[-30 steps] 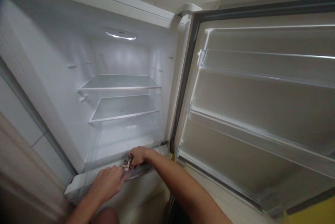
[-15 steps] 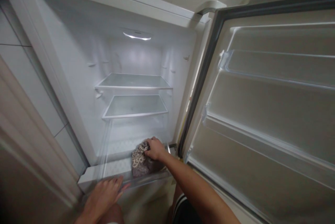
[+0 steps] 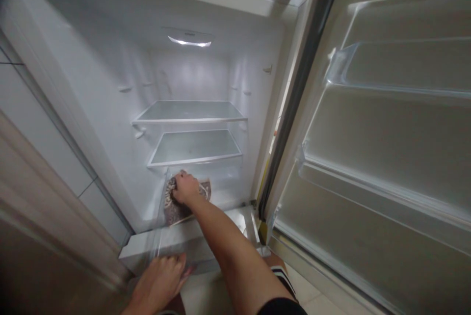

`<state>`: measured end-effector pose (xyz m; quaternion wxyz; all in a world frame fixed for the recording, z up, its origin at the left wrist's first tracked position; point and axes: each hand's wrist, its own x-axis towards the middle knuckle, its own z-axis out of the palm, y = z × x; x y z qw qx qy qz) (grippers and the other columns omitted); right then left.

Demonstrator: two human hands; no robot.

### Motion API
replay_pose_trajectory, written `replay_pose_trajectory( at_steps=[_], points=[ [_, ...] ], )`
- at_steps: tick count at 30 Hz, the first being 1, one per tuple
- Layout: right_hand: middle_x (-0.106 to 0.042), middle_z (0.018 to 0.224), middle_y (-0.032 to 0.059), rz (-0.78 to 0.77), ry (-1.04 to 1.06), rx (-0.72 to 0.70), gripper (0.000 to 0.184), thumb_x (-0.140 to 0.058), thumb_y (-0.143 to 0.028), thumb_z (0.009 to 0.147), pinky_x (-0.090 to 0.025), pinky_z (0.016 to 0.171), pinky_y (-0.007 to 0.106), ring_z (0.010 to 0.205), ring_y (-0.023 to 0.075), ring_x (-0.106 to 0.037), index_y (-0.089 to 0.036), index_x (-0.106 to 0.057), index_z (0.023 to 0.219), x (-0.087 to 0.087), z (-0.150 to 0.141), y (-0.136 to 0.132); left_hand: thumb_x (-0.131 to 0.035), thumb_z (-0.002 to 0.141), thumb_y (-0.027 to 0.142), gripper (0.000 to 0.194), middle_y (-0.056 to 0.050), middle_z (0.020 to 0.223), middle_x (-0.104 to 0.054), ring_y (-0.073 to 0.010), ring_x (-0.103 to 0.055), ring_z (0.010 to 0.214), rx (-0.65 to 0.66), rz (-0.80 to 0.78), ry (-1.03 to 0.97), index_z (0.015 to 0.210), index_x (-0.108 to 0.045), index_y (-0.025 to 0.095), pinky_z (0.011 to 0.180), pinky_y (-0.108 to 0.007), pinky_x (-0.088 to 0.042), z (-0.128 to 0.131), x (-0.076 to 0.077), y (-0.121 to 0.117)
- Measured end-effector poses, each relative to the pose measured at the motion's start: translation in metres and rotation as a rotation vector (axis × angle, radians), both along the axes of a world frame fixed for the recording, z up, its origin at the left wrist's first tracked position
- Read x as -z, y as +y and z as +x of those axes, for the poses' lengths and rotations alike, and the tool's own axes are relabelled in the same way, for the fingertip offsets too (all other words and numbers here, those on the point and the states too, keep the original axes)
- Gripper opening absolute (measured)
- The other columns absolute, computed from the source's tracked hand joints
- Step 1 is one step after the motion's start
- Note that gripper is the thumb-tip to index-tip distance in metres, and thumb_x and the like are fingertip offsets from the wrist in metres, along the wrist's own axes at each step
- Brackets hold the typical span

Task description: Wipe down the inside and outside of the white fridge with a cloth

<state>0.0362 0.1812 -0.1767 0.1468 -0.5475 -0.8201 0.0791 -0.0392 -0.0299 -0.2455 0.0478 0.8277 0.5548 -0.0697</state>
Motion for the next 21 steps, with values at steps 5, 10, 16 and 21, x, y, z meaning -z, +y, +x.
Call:
replay_pose_trajectory(
  at_steps=[5,10,16,21],
  points=[
    [-0.064,0.145,0.0133,-0.066,-0.022,-0.245,0.053,-0.074,-0.037,0.09,-0.055,0.104,0.041,0.128,0.0313,-0.066,-0.019,-0.063,0.138,0.015,-0.008,-0.018,-0.045,0.11,0.04,0.047,-0.02,0.098,-0.081,-0.0388,-0.08,0.093,-0.023,0.004,0.019,0.133,-0.075,0.013,0.08,-0.052,-0.062,0.001,-0.007,-0.004],
    [-0.072,0.132,0.0094,-0.174,-0.094,-0.598,0.057,-0.089,-0.047,0.081,-0.057,0.096,0.035,0.118,0.0299,-0.071,-0.022,-0.073,0.13,0.039,0.017,-0.051,-0.042,0.11,0.045,0.05,-0.022,0.101,-0.08,-0.0397,-0.079,0.096,-0.034,0.047,0.012,0.122,-0.079,0.013,0.082,-0.051,-0.06,-0.001,-0.009,-0.002],
    [-0.069,0.136,0.0106,-0.169,-0.264,-0.716,0.054,-0.08,-0.039,0.09,-0.056,0.096,0.037,0.123,0.0308,-0.068,-0.028,-0.069,0.142,0.028,0.062,-0.055,-0.037,0.11,0.049,0.056,-0.022,0.101,-0.079,-0.0387,-0.077,0.098,-0.075,0.067,0.015,0.122,-0.079,0.014,0.083,-0.048,-0.056,-0.011,-0.013,-0.003],
    [-0.064,0.146,0.0102,-0.123,-0.166,-0.03,0.056,-0.075,-0.038,0.092,-0.051,0.109,0.042,0.131,0.0311,-0.063,-0.032,-0.066,0.146,0.002,0.131,-0.02,-0.036,0.11,0.053,0.06,-0.023,0.098,-0.079,-0.0392,-0.078,0.096,-0.046,0.058,0.004,0.121,-0.08,0.014,0.082,-0.048,-0.057,-0.013,-0.024,-0.004]
  ],
)
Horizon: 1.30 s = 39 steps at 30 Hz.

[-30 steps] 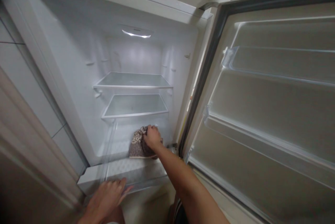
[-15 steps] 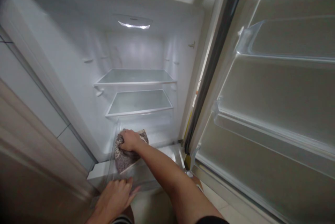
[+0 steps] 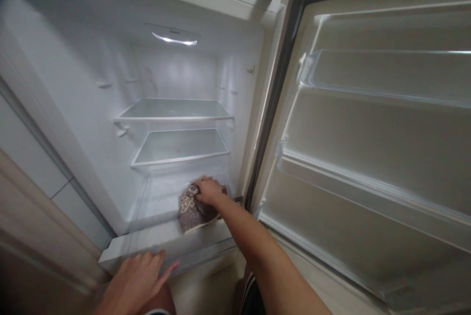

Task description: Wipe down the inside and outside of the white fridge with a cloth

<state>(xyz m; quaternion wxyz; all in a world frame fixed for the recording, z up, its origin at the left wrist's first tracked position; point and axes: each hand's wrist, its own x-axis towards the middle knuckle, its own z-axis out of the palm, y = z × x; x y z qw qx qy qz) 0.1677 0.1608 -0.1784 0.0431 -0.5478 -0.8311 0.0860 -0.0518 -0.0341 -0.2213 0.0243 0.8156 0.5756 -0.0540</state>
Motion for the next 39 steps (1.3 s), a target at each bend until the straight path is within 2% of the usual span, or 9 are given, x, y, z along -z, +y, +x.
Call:
replay_pose_trajectory(
  at_steps=[3,7,12,17,23,27,30,34,39],
  points=[
    [-0.064,0.141,0.0196,0.052,0.028,0.235,0.05,-0.065,-0.037,0.098,-0.052,0.107,0.046,0.128,0.0345,-0.064,-0.019,-0.066,0.144,0.0,0.016,0.018,-0.038,0.11,0.051,0.056,-0.022,0.1,-0.08,-0.0413,-0.078,0.095,0.021,-0.013,0.008,0.122,-0.08,0.016,0.083,-0.054,-0.059,0.001,-0.003,0.001],
    [-0.062,0.14,0.0258,0.109,0.106,0.321,0.048,-0.064,-0.038,0.097,-0.048,0.112,0.049,0.134,0.0381,-0.057,-0.01,-0.068,0.137,0.008,-0.012,0.035,-0.039,0.11,0.047,0.052,-0.021,0.102,-0.081,-0.0427,-0.079,0.096,0.039,-0.085,-0.009,0.122,-0.079,0.016,0.085,-0.059,-0.06,0.002,-0.006,0.004],
    [-0.065,0.139,0.0186,0.084,0.233,0.082,0.046,-0.072,-0.035,0.092,-0.041,0.12,0.041,0.134,0.0314,-0.057,-0.014,-0.071,0.133,0.014,-0.087,0.045,-0.041,0.11,0.045,0.05,-0.022,0.109,-0.08,-0.043,-0.077,0.103,0.051,-0.159,-0.018,0.127,-0.077,0.016,0.09,-0.06,-0.059,0.003,-0.021,0.005],
    [-0.074,0.127,0.0105,-0.005,0.366,-0.096,0.043,-0.081,-0.029,0.08,-0.05,0.107,0.035,0.12,0.0272,-0.067,-0.019,-0.075,0.121,0.025,-0.144,0.029,-0.045,0.108,0.045,0.048,-0.022,0.116,-0.079,-0.042,-0.076,0.109,0.029,-0.236,-0.009,0.128,-0.076,0.014,0.095,-0.057,-0.058,0.002,-0.033,0.005],
    [-0.072,0.136,0.0077,0.048,0.561,-0.03,0.041,-0.063,-0.038,0.102,-0.051,0.108,0.033,0.125,0.021,-0.066,-0.021,-0.063,0.14,0.007,-0.148,0.025,-0.043,0.109,0.044,0.049,-0.023,0.108,-0.079,-0.0405,-0.076,0.106,0.014,-0.146,-0.047,0.127,-0.078,0.015,0.092,-0.053,-0.056,-0.002,0.006,-0.003],
    [-0.073,0.133,0.0085,0.116,0.332,-0.421,0.043,-0.072,-0.053,0.097,-0.046,0.114,0.043,0.129,0.0277,-0.064,-0.024,-0.071,0.13,-0.009,-0.161,0.007,-0.047,0.107,0.043,0.046,-0.021,0.106,-0.079,-0.0386,-0.076,0.103,0.018,-0.081,-0.054,0.129,-0.078,0.017,0.09,-0.05,-0.055,0.004,0.023,-0.006],
    [-0.079,0.114,0.0051,-0.049,0.035,-0.707,0.045,-0.067,-0.064,0.097,-0.055,0.094,0.039,0.109,0.0287,-0.073,-0.028,-0.075,0.123,-0.006,-0.176,-0.028,-0.049,0.106,0.047,0.045,-0.02,0.102,-0.079,-0.0365,-0.075,0.1,-0.021,-0.003,-0.068,0.116,-0.082,0.017,0.088,-0.046,-0.054,0.008,0.019,-0.005],
    [-0.081,0.108,0.0013,-0.288,-0.069,-1.016,0.053,-0.062,-0.073,0.097,-0.056,0.083,0.031,0.099,0.0239,-0.077,-0.028,-0.076,0.121,-0.002,-0.187,-0.053,-0.05,0.106,0.044,0.043,-0.019,0.1,-0.078,-0.0329,-0.074,0.101,-0.072,0.066,-0.121,0.113,-0.082,0.017,0.09,-0.041,-0.051,0.01,0.013,-0.01],
    [-0.079,0.124,0.0093,0.06,-0.119,-0.741,0.05,-0.063,-0.061,0.103,-0.055,0.099,0.039,0.117,0.0286,-0.073,-0.024,-0.072,0.134,-0.026,-0.174,-0.003,-0.05,0.106,0.035,0.038,-0.02,0.109,-0.078,-0.0363,-0.074,0.107,-0.068,0.042,-0.039,0.124,-0.08,0.019,0.094,-0.048,-0.051,0.014,0.004,-0.019]
  ],
)
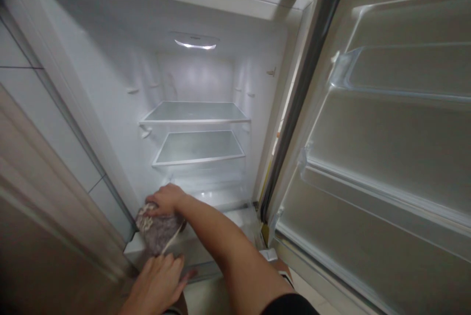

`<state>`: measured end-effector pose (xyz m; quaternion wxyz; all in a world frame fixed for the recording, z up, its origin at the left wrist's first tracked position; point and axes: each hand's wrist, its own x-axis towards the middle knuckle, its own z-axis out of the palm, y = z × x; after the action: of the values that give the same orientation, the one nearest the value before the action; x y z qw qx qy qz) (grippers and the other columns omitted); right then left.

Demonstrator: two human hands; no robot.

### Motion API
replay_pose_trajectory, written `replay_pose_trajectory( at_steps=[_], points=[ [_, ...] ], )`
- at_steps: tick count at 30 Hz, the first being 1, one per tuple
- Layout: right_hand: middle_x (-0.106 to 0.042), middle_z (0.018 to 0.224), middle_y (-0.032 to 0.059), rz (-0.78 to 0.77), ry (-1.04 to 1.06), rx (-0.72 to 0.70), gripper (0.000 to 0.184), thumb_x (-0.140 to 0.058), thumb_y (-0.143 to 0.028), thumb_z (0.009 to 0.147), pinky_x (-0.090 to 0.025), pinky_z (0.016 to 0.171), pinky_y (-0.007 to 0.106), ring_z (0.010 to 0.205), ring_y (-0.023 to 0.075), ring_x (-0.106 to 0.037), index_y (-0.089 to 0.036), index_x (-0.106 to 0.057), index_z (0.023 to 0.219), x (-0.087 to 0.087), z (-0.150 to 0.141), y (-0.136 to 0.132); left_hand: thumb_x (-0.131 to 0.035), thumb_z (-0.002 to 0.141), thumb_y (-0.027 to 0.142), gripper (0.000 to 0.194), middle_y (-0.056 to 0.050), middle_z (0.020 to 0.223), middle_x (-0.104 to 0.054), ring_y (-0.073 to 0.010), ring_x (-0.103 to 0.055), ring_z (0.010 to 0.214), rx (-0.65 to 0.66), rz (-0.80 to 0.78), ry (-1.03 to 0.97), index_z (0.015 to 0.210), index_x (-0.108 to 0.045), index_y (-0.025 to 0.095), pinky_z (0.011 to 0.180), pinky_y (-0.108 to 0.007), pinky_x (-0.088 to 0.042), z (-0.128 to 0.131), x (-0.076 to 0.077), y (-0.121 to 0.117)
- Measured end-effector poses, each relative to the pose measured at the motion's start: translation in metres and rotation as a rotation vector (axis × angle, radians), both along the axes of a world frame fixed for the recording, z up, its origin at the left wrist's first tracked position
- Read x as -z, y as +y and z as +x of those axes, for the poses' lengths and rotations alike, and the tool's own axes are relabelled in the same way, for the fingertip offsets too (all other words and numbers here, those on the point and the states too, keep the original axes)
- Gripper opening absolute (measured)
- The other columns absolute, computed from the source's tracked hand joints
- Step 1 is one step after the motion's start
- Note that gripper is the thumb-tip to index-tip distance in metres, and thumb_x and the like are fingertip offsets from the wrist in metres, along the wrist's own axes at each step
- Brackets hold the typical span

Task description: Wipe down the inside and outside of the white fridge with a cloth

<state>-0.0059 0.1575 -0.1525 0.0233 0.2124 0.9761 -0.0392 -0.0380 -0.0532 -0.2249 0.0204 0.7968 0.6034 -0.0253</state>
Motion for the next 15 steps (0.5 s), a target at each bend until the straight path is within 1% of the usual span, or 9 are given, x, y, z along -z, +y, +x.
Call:
replay_pose_trajectory(
  at_steps=[1,2,4,7,8,10,12,13,15],
  points=[
    [-0.078,0.127,0.0103,0.073,0.035,0.067,0.05,-0.062,-0.06,0.103,-0.054,0.103,0.042,0.121,0.0299,-0.071,-0.024,-0.071,0.136,-0.004,0.003,0.009,-0.051,0.105,0.034,0.038,-0.019,0.111,-0.078,-0.0364,-0.074,0.108,0.005,-0.01,0.005,0.125,-0.079,0.02,0.094,-0.049,-0.051,0.0,-0.003,-0.001],
    [-0.077,0.127,0.0106,0.109,0.047,0.105,0.05,-0.061,-0.061,0.104,-0.054,0.105,0.044,0.124,0.0306,-0.07,-0.025,-0.071,0.137,-0.006,0.004,0.013,-0.051,0.105,0.034,0.037,-0.019,0.111,-0.078,-0.0364,-0.074,0.108,0.007,-0.019,0.004,0.123,-0.08,0.019,0.095,-0.049,-0.051,0.0,-0.006,0.0],
    [-0.079,0.123,0.0093,0.066,0.0,0.073,0.052,-0.06,-0.065,0.102,-0.055,0.104,0.044,0.121,0.0308,-0.072,-0.026,-0.073,0.135,-0.003,0.0,0.008,-0.049,0.106,0.037,0.038,-0.019,0.108,-0.078,-0.0368,-0.073,0.108,0.007,-0.033,-0.006,0.116,-0.081,0.018,0.095,-0.05,-0.051,-0.001,-0.011,0.001],
    [-0.081,0.108,0.0043,-0.172,-0.129,-0.071,0.054,-0.068,-0.074,0.092,-0.06,0.09,0.041,0.104,0.0295,-0.077,-0.029,-0.079,0.12,0.008,-0.014,-0.025,-0.049,0.107,0.042,0.042,-0.02,0.107,-0.078,-0.0375,-0.073,0.108,-0.005,-0.034,-0.028,0.111,-0.081,0.017,0.093,-0.049,-0.051,-0.001,-0.014,0.004],
    [-0.081,0.101,0.0028,-0.26,-0.157,-0.099,0.054,-0.072,-0.076,0.088,-0.061,0.083,0.038,0.098,0.0285,-0.077,-0.029,-0.081,0.113,0.011,-0.018,-0.036,-0.049,0.106,0.043,0.042,-0.02,0.107,-0.078,-0.0371,-0.073,0.107,-0.011,-0.03,-0.036,0.111,-0.082,0.017,0.093,-0.048,-0.051,-0.001,-0.014,0.004],
    [-0.079,0.092,0.0004,-0.414,-0.158,-0.097,0.052,-0.078,-0.074,0.083,-0.059,0.074,0.032,0.089,0.0249,-0.077,-0.027,-0.081,0.103,0.012,-0.021,-0.051,-0.05,0.106,0.043,0.041,-0.02,0.107,-0.078,-0.0364,-0.074,0.106,-0.021,-0.022,-0.044,0.113,-0.082,0.018,0.092,-0.047,-0.051,0.001,-0.009,0.002],
    [-0.078,0.093,-0.0009,-0.492,-0.064,-0.036,0.049,-0.079,-0.071,0.085,-0.056,0.073,0.028,0.089,0.0215,-0.075,-0.026,-0.079,0.104,0.004,-0.017,-0.052,-0.049,0.107,0.041,0.041,-0.02,0.107,-0.078,-0.0367,-0.074,0.106,-0.026,-0.019,-0.043,0.114,-0.082,0.019,0.093,-0.048,-0.051,0.003,0.0,-0.004],
    [-0.079,0.097,-0.0008,-0.486,0.016,0.033,0.048,-0.077,-0.07,0.087,-0.054,0.075,0.027,0.092,0.021,-0.074,-0.026,-0.078,0.106,-0.003,-0.013,-0.049,-0.048,0.107,0.04,0.041,-0.02,0.107,-0.078,-0.037,-0.074,0.106,-0.022,-0.029,-0.044,0.116,-0.082,0.02,0.093,-0.049,-0.051,0.004,0.007,-0.008],
    [-0.078,0.107,0.002,-0.37,0.205,0.257,0.05,-0.067,-0.072,0.094,-0.053,0.081,0.03,0.1,0.023,-0.072,-0.026,-0.075,0.112,-0.017,-0.003,-0.036,-0.048,0.107,0.039,0.041,-0.02,0.106,-0.079,-0.0372,-0.075,0.105,-0.018,-0.046,-0.056,0.123,-0.081,0.022,0.092,-0.049,-0.052,0.006,0.023,-0.018]
  ],
)
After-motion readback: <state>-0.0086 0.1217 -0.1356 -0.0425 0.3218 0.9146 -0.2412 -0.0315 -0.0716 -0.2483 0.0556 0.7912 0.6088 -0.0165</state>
